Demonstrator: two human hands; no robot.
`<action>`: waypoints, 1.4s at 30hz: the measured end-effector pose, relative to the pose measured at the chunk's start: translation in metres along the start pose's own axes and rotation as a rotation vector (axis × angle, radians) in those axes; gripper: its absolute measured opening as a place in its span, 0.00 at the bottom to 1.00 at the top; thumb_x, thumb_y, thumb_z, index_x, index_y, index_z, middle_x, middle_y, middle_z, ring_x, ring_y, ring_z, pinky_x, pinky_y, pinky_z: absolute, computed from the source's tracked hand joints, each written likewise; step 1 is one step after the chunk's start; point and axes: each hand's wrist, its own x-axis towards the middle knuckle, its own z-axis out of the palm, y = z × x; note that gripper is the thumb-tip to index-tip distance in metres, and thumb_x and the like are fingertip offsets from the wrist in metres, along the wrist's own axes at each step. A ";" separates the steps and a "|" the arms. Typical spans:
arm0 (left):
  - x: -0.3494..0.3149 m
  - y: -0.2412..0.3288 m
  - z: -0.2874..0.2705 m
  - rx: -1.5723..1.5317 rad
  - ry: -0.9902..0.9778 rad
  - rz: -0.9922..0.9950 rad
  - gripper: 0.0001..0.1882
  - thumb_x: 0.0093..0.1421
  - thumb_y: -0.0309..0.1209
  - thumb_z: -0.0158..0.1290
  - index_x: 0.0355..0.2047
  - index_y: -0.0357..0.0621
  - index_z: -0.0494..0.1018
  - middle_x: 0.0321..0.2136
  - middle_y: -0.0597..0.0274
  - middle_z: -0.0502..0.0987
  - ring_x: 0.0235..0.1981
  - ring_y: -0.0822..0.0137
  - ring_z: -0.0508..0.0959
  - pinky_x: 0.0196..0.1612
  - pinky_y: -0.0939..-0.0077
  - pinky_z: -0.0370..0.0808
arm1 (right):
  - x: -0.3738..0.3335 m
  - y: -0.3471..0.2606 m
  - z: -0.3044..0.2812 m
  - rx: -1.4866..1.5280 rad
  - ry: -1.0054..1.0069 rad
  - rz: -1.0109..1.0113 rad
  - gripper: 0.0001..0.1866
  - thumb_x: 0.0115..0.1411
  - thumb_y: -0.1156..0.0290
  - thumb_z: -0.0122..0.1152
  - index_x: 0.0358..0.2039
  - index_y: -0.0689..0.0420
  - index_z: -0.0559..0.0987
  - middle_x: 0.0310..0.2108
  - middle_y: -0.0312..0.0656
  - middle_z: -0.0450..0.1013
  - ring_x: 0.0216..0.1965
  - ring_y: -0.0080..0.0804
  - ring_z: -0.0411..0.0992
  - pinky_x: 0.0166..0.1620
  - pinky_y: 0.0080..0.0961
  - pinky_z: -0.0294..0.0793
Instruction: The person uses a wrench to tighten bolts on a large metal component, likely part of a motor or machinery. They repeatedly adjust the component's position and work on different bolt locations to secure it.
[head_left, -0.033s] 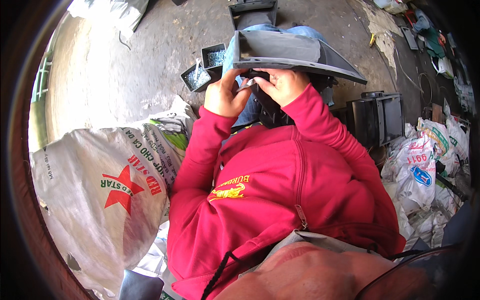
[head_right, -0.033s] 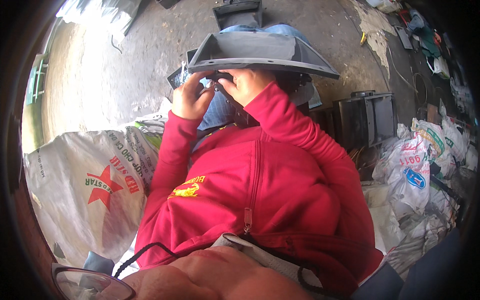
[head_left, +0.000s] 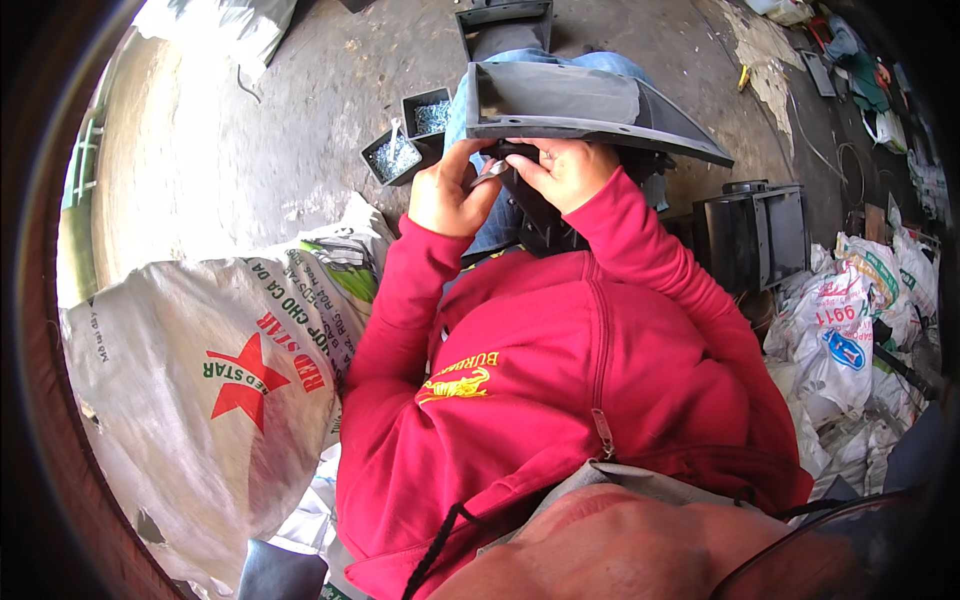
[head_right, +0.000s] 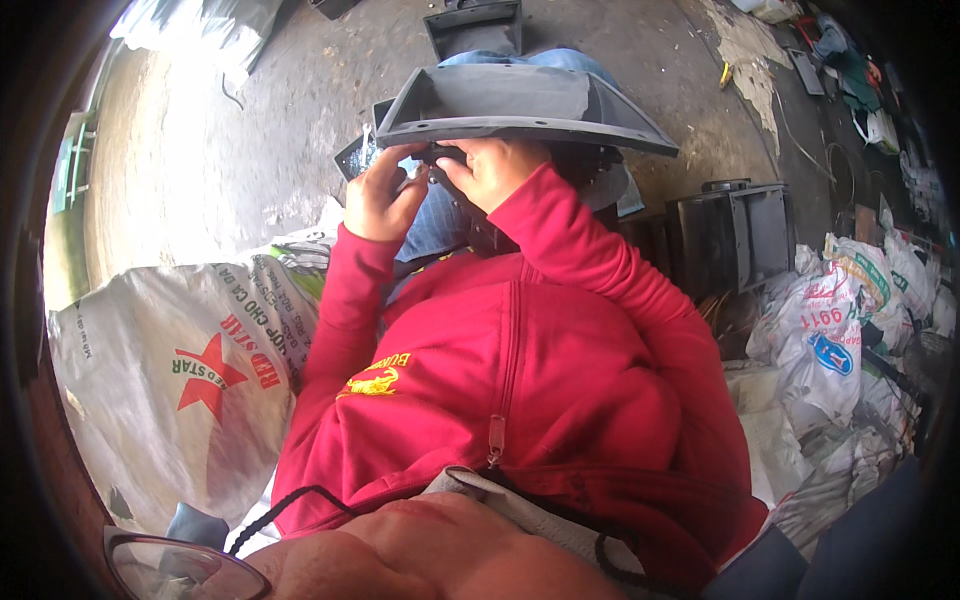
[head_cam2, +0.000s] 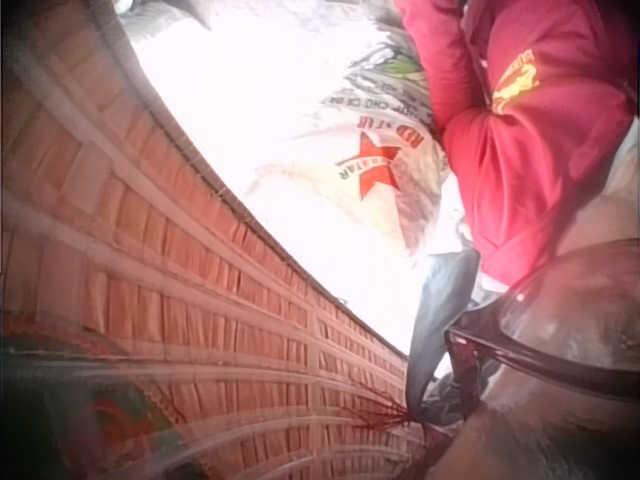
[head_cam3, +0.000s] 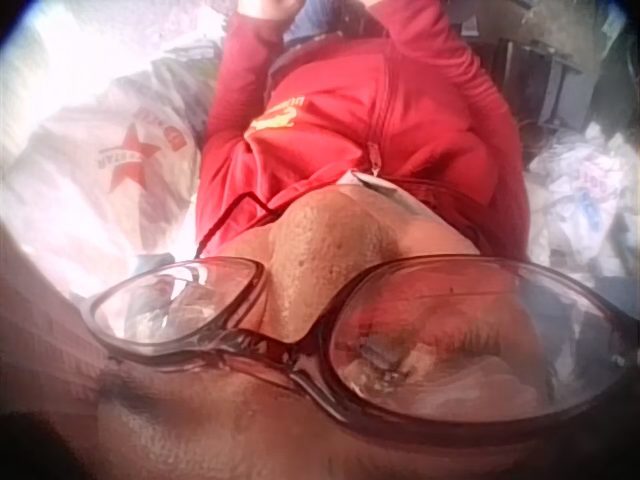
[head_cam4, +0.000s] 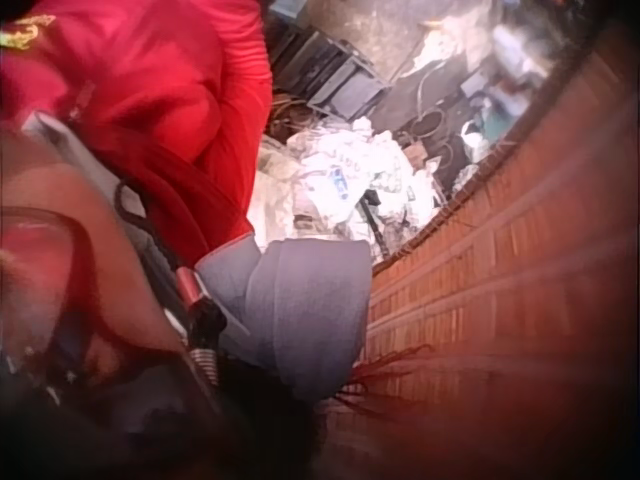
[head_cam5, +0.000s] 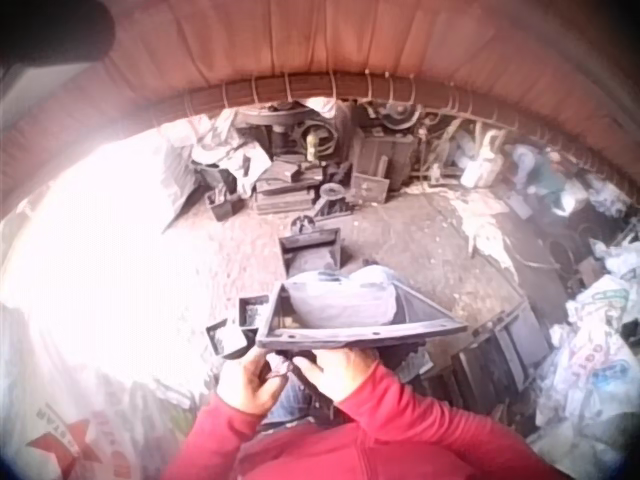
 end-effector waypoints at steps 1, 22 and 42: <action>-0.002 -0.002 0.000 -0.060 -0.016 -0.013 0.16 0.52 0.28 0.57 0.44 0.45 0.73 0.10 0.61 0.66 0.10 0.69 0.66 0.18 0.74 0.63 | -0.001 0.000 -0.001 0.019 -0.009 0.011 0.13 0.56 0.68 0.64 0.42 0.55 0.80 0.16 0.36 0.68 0.15 0.24 0.62 0.22 0.24 0.64; -0.005 -0.017 0.019 -0.069 0.126 0.075 0.17 0.56 0.21 0.55 0.48 0.39 0.70 0.16 0.64 0.70 0.15 0.80 0.63 0.21 0.84 0.63 | 0.006 0.036 0.019 0.383 -0.250 -0.070 0.18 0.62 0.78 0.55 0.54 0.63 0.71 0.45 0.42 0.75 0.43 0.26 0.73 0.47 0.24 0.72; 0.002 -0.026 0.022 0.032 0.186 0.172 0.20 0.52 0.27 0.61 0.46 0.43 0.72 0.10 0.67 0.64 0.10 0.75 0.65 0.16 0.79 0.62 | 0.007 0.023 0.014 -0.021 -0.003 -0.189 0.16 0.57 0.65 0.58 0.46 0.52 0.78 0.36 0.46 0.77 0.38 0.47 0.76 0.43 0.38 0.75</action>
